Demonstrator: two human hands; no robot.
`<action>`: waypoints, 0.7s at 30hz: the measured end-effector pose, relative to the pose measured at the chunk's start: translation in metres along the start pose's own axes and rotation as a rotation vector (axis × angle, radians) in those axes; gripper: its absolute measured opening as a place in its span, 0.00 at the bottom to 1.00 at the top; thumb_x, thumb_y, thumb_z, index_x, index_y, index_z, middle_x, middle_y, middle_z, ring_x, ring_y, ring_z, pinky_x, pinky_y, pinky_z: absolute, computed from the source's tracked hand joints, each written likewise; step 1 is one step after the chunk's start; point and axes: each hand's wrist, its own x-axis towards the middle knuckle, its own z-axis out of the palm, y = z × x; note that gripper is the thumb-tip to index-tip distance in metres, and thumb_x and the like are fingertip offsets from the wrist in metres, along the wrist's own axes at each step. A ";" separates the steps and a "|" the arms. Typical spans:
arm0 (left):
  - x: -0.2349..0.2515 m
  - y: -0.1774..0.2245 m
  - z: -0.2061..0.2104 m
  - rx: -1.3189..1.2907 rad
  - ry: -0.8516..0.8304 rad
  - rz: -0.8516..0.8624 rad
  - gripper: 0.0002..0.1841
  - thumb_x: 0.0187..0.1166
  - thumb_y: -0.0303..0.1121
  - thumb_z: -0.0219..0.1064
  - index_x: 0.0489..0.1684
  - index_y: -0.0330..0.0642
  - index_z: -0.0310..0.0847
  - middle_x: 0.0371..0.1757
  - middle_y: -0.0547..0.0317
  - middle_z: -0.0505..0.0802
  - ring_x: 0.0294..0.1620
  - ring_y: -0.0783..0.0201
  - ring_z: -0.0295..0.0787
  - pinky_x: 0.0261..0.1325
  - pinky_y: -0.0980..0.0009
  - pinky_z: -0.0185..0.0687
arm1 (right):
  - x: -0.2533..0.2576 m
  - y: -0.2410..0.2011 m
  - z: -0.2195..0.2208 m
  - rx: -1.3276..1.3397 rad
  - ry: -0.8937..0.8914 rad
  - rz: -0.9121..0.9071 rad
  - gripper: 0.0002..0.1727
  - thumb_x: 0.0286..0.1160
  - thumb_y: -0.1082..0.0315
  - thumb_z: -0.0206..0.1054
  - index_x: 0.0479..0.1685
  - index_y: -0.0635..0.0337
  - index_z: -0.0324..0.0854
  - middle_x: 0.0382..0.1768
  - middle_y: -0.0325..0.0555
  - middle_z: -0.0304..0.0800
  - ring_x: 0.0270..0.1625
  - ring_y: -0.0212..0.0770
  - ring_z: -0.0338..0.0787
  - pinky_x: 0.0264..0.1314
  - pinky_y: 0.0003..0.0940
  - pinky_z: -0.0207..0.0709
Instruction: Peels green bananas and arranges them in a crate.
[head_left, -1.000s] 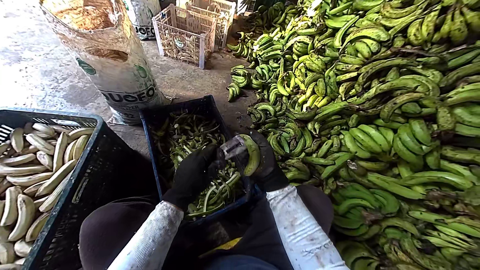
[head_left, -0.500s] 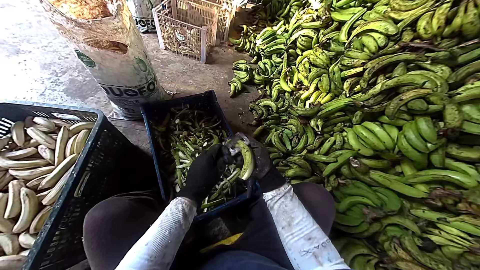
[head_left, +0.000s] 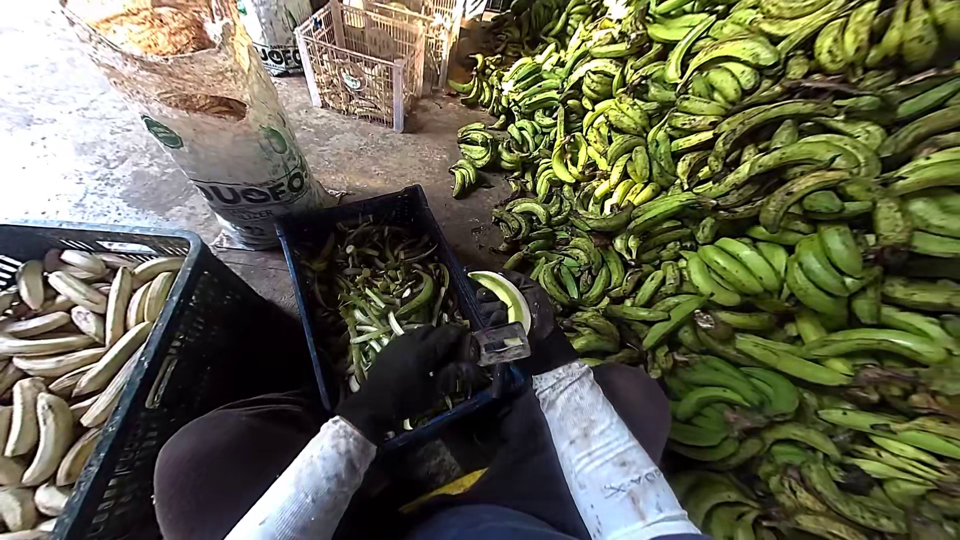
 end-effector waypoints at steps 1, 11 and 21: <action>0.003 0.006 0.003 0.026 -0.028 -0.033 0.32 0.85 0.55 0.56 0.83 0.45 0.73 0.71 0.42 0.86 0.71 0.43 0.84 0.72 0.41 0.77 | -0.001 0.007 -0.008 0.029 -0.061 -0.013 0.17 0.91 0.59 0.47 0.50 0.58 0.80 0.32 0.40 0.84 0.31 0.31 0.85 0.36 0.27 0.81; 0.022 -0.021 -0.010 -0.260 0.448 -0.574 0.25 0.87 0.53 0.60 0.71 0.45 0.77 0.49 0.50 0.92 0.49 0.54 0.90 0.57 0.47 0.83 | 0.009 0.009 0.022 0.155 -0.082 0.083 0.27 0.90 0.49 0.41 0.48 0.59 0.83 0.23 0.42 0.83 0.20 0.34 0.83 0.23 0.29 0.83; 0.025 -0.023 0.016 -0.101 0.345 -0.340 0.25 0.88 0.45 0.58 0.77 0.41 0.77 0.66 0.44 0.88 0.67 0.48 0.86 0.73 0.47 0.78 | 0.007 0.006 0.033 0.347 -0.251 0.347 0.21 0.88 0.51 0.50 0.42 0.57 0.81 0.23 0.43 0.82 0.17 0.33 0.83 0.18 0.24 0.81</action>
